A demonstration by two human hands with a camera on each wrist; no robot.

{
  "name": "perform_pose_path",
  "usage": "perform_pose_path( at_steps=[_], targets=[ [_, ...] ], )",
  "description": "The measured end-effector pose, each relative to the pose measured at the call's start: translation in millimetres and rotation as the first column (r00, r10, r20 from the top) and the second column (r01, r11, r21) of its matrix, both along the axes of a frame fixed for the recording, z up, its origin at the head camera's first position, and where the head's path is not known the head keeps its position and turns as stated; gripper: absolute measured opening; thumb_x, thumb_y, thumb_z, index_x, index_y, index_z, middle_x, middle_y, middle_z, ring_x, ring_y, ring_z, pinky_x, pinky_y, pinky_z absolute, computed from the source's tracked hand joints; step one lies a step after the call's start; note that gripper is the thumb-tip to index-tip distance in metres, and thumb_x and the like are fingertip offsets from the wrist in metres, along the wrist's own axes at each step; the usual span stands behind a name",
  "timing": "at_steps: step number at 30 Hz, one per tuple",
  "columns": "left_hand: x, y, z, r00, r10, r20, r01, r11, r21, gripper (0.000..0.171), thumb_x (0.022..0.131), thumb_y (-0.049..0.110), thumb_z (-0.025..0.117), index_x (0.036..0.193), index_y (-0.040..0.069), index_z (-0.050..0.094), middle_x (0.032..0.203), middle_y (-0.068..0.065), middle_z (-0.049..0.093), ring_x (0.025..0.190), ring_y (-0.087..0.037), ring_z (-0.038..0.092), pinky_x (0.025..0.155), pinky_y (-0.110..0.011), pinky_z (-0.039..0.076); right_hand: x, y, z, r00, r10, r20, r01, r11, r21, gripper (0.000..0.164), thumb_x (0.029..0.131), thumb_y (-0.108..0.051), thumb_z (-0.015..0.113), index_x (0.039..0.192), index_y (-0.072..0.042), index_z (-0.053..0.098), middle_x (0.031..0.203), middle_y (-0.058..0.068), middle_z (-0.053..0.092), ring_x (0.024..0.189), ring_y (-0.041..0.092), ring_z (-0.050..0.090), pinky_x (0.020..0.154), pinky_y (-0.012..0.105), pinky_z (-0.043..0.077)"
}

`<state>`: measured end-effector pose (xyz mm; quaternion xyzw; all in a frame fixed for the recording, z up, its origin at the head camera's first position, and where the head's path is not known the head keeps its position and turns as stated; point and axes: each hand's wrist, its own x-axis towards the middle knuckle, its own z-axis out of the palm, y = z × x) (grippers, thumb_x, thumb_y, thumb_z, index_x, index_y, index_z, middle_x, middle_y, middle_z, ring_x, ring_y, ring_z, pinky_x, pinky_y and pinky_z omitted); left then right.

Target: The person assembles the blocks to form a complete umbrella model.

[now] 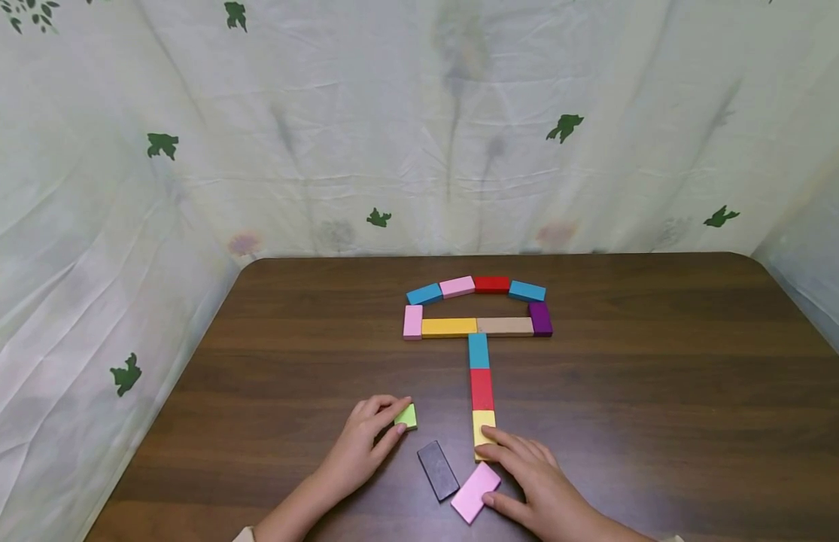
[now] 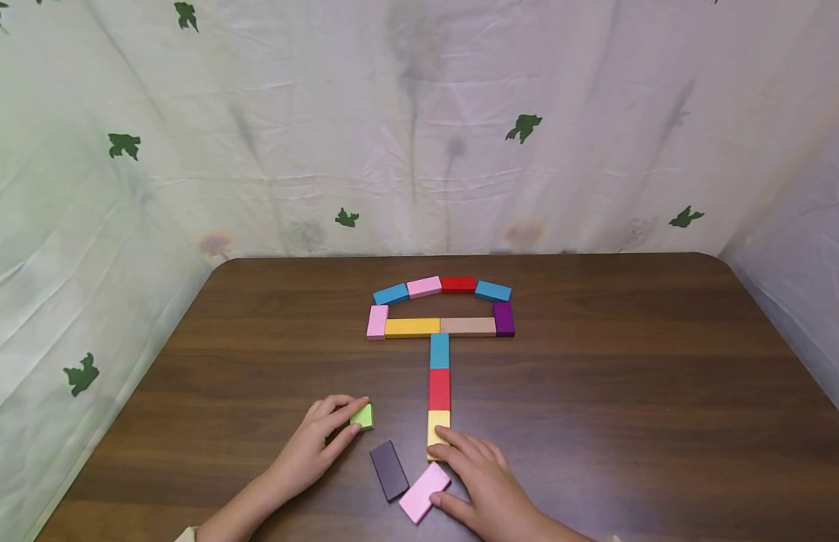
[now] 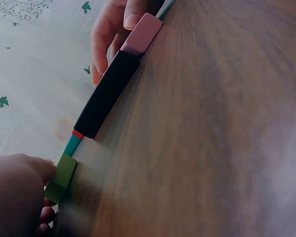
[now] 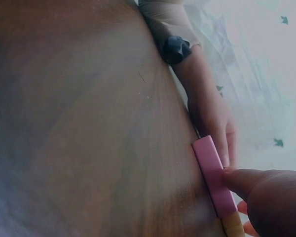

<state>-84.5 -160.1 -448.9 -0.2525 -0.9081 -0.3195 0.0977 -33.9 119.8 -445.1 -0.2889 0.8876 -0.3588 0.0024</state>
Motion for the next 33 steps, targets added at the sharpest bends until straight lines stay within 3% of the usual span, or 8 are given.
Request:
perform_pose_path(
  at_steps=[9, 14, 22, 33],
  targets=[
    [-0.3, 6.1, 0.2, 0.999, -0.029, -0.038, 0.029, 1.000, -0.004, 0.036, 0.084, 0.012, 0.062, 0.120, 0.012, 0.060, 0.105, 0.004, 0.054, 0.096, -0.015, 0.046, 0.080, -0.038, 0.037, -1.1, -0.4, 4.2, 0.997, -0.002, 0.075, 0.000, 0.999, 0.033, 0.047, 0.083, -0.051, 0.054, 0.123, -0.026, 0.051, 0.137, -0.004, 0.037, 0.118, 0.021, 0.039, 0.091, 0.055, 0.025],
    [-0.6, 9.6, 0.2, 0.999, -0.040, -0.025, 0.040, 0.999, -0.012, 0.035, 0.085, 0.013, 0.062, 0.120, 0.013, 0.060, 0.104, 0.005, 0.053, 0.096, -0.014, 0.046, 0.081, -0.038, 0.037, -1.3, -1.3, 5.9, 0.995, -0.005, 0.103, 0.000, 0.999, 0.043, 0.048, 0.083, -0.052, 0.053, 0.124, -0.027, 0.051, 0.138, -0.004, 0.036, 0.118, 0.022, 0.039, 0.091, 0.055, 0.024],
    [0.6, 11.3, -0.1, 0.998, -0.049, 0.038, 0.050, 0.998, -0.033, 0.036, 0.086, 0.018, 0.062, 0.122, 0.018, 0.058, 0.106, 0.008, 0.050, 0.098, -0.011, 0.043, 0.082, -0.036, 0.036, -1.2, -0.6, 6.4, 0.996, -0.004, 0.091, 0.000, 0.999, 0.043, 0.048, 0.083, -0.051, 0.054, 0.123, -0.025, 0.051, 0.137, -0.002, 0.037, 0.118, 0.023, 0.039, 0.091, 0.055, 0.025],
    [0.1, 10.8, -0.8, 0.996, -0.093, 0.001, 0.093, 0.995, -0.021, 0.035, 0.085, 0.020, 0.063, 0.119, 0.019, 0.060, 0.104, 0.009, 0.051, 0.098, -0.012, 0.044, 0.080, -0.037, 0.036, -1.4, 0.0, 3.5, 0.997, 0.001, 0.072, -0.004, 0.999, 0.042, 0.048, 0.083, -0.051, 0.054, 0.124, -0.025, 0.051, 0.137, -0.003, 0.037, 0.119, 0.023, 0.039, 0.091, 0.055, 0.025]
  ],
)
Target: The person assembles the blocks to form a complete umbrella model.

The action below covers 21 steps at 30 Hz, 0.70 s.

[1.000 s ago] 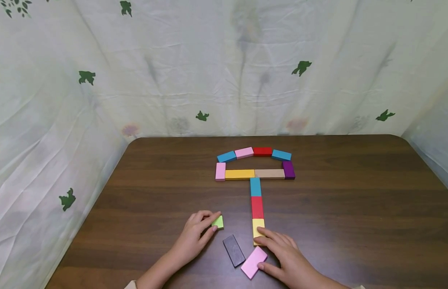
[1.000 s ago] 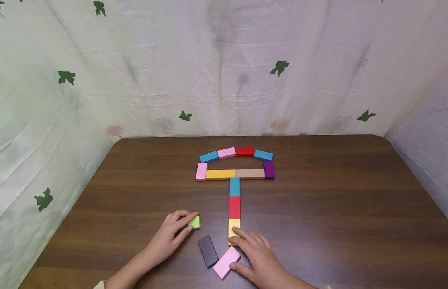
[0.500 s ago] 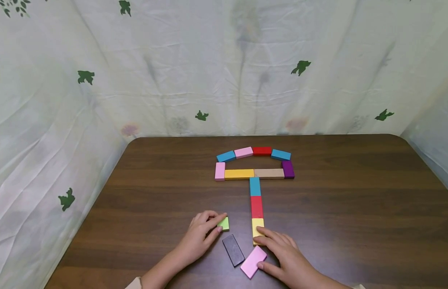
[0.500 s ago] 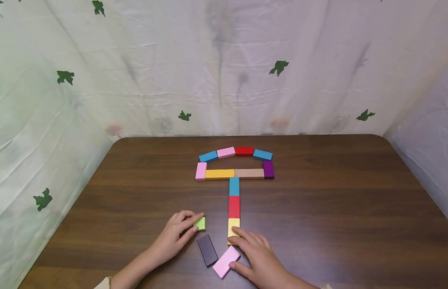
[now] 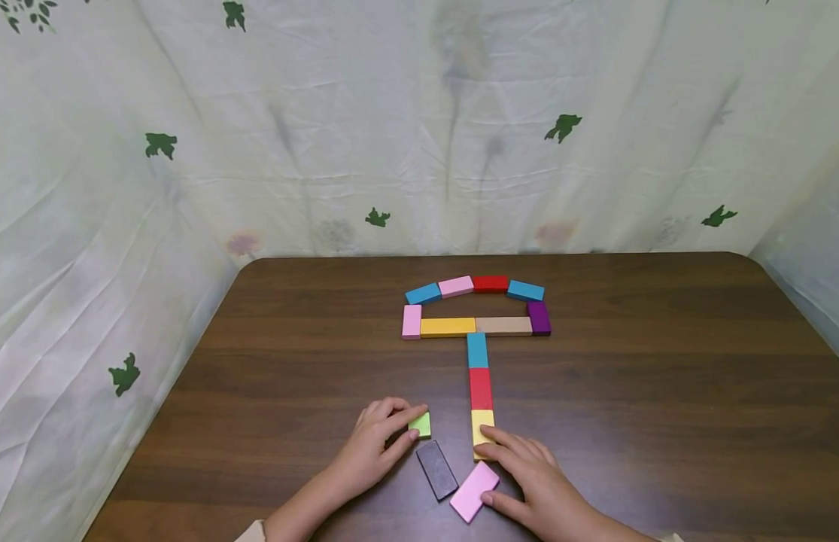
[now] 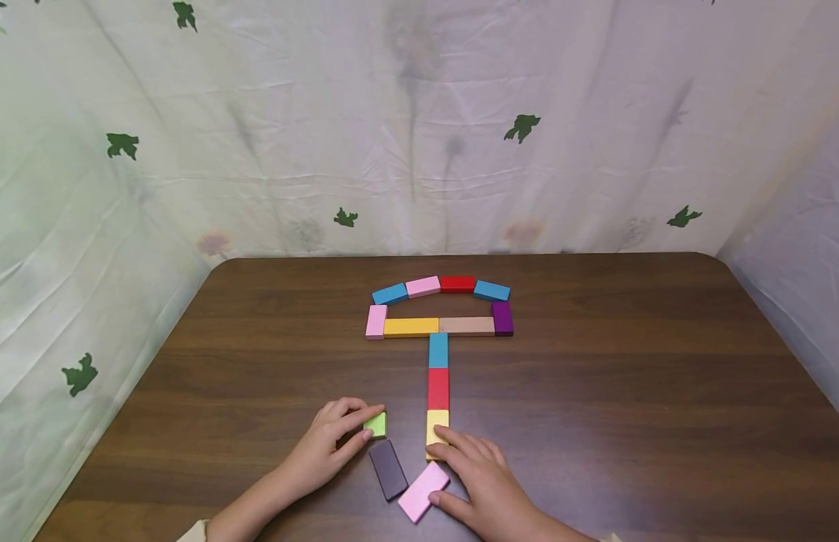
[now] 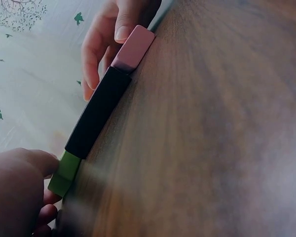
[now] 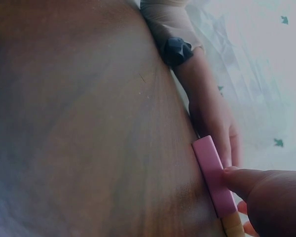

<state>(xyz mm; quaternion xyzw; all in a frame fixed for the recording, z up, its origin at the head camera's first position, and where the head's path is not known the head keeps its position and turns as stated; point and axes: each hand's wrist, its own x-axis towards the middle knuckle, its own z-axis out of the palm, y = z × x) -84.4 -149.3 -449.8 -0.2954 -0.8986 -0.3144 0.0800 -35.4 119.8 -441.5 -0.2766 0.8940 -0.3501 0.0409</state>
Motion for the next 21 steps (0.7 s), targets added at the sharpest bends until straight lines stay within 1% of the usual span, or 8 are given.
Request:
perform_pose_path(
  at_steps=[9, 13, 16, 21],
  targets=[
    [0.0, -0.5, -0.7, 1.000, -0.022, -0.002, 0.022, 1.000, 0.004, 0.031, 0.086, 0.023, 0.062, 0.117, 0.020, 0.062, 0.103, 0.010, 0.051, 0.096, -0.011, 0.044, 0.079, -0.037, 0.036, -0.5, -0.4, 0.7, 1.000, 0.002, 0.025, -0.002, 1.000, -0.001, 0.048, 0.084, -0.052, 0.053, 0.123, -0.026, 0.051, 0.138, -0.003, 0.036, 0.119, 0.023, 0.038, 0.091, 0.056, 0.024],
    [0.3, -0.2, -0.2, 1.000, -0.023, -0.005, 0.023, 1.000, 0.005, 0.031, 0.085, 0.023, 0.062, 0.116, 0.020, 0.062, 0.102, 0.010, 0.052, 0.095, -0.011, 0.045, 0.079, -0.037, 0.036, -0.5, -0.1, 0.2, 1.000, 0.003, 0.023, -0.003, 1.000, -0.009, 0.047, 0.084, -0.051, 0.053, 0.124, -0.026, 0.051, 0.137, -0.004, 0.037, 0.119, 0.023, 0.038, 0.091, 0.056, 0.024],
    [0.3, -0.1, -0.5, 1.000, -0.023, -0.011, 0.023, 1.000, 0.000, 0.030, 0.085, 0.024, 0.062, 0.115, 0.021, 0.062, 0.101, 0.010, 0.052, 0.095, -0.011, 0.045, 0.079, -0.037, 0.036, 0.1, 0.3, -1.2, 1.000, 0.003, 0.004, -0.003, 1.000, -0.021, 0.046, 0.084, -0.050, 0.054, 0.123, -0.026, 0.051, 0.137, -0.003, 0.037, 0.119, 0.023, 0.038, 0.091, 0.056, 0.025],
    [0.4, -0.2, -0.5, 0.999, -0.026, -0.021, 0.026, 1.000, -0.004, 0.030, 0.085, 0.024, 0.062, 0.115, 0.021, 0.063, 0.101, 0.011, 0.052, 0.095, -0.011, 0.045, 0.079, -0.036, 0.036, 1.2, 0.3, -3.4, 0.998, 0.002, -0.055, -0.004, 0.999, -0.043, 0.045, 0.083, -0.046, 0.058, 0.122, -0.026, 0.052, 0.136, -0.002, 0.039, 0.119, 0.021, 0.039, 0.089, 0.055, 0.027]
  ],
)
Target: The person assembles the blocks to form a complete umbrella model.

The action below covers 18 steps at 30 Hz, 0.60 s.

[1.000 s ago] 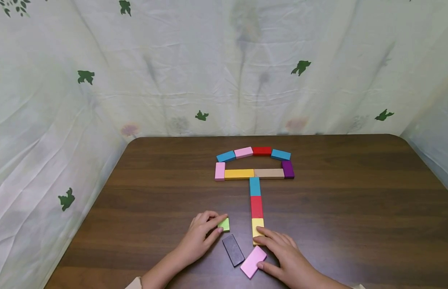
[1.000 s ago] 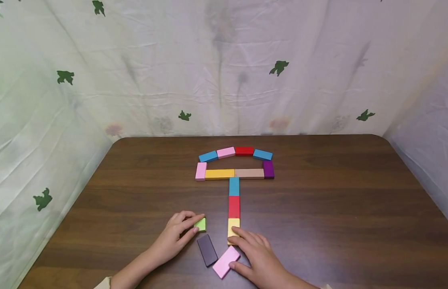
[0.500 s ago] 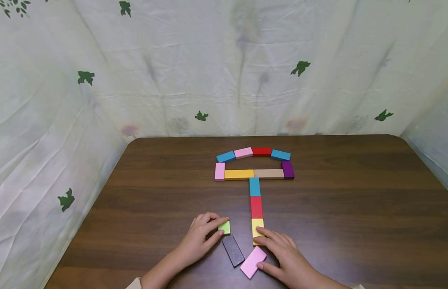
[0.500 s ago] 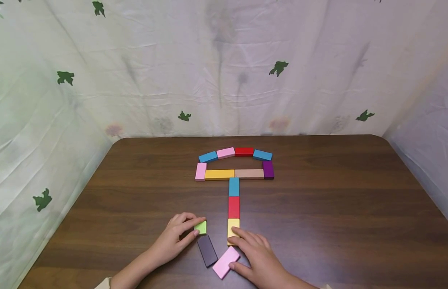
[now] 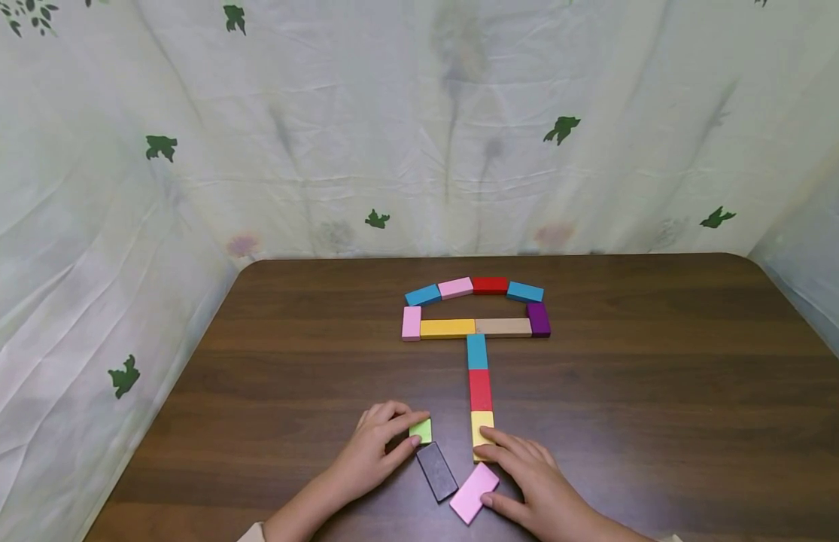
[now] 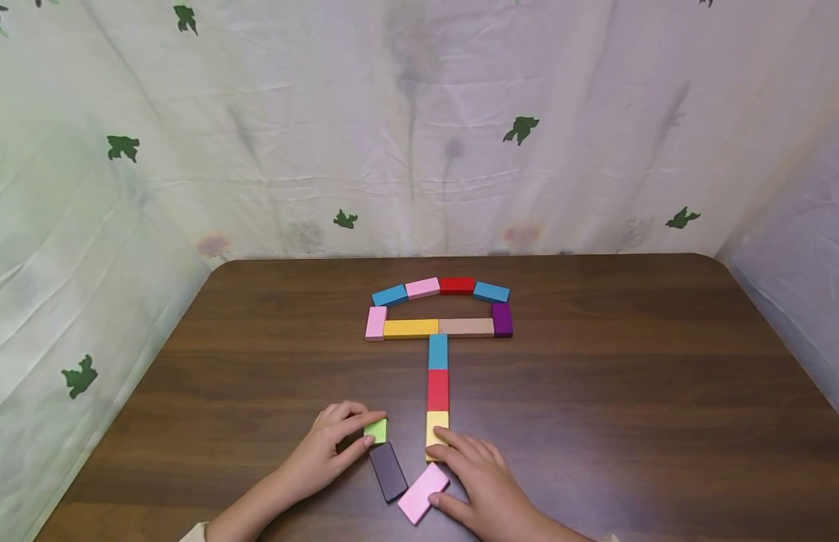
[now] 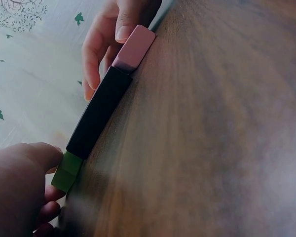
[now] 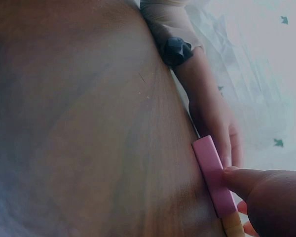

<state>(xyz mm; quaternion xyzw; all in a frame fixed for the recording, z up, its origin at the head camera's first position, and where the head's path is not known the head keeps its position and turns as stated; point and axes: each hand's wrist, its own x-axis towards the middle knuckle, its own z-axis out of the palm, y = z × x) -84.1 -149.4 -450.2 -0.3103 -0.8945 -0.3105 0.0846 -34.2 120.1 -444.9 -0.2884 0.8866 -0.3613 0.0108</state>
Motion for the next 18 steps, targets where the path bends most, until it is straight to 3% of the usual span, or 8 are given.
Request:
perform_pose_path(
  at_steps=[12, 18],
  targets=[
    [0.8, 0.4, 2.6, 0.999, 0.016, 0.028, -0.016, 1.000, 0.012, 0.035, 0.086, 0.025, 0.061, 0.120, 0.017, 0.058, 0.106, 0.009, 0.051, 0.097, -0.011, 0.044, 0.080, -0.037, 0.037, -0.2, 0.2, 3.4, 0.998, -0.016, 0.057, 0.017, 1.000, -0.022, 0.044, 0.084, -0.046, 0.057, 0.123, -0.028, 0.051, 0.138, -0.003, 0.036, 0.120, 0.022, 0.038, 0.090, 0.056, 0.026],
    [0.9, 1.8, 9.2, 0.999, 0.037, 0.028, -0.039, 0.997, 0.068, 0.041, 0.084, 0.021, 0.064, 0.122, 0.009, 0.055, 0.113, 0.005, 0.051, 0.103, -0.015, 0.045, 0.084, -0.038, 0.039, -0.6, 1.4, 14.3, 0.988, -0.047, 0.148, 0.052, 0.998, -0.029, 0.048, 0.084, -0.047, 0.057, 0.126, -0.027, 0.049, 0.139, -0.006, 0.034, 0.122, 0.021, 0.035, 0.090, 0.058, 0.025]
  ],
)
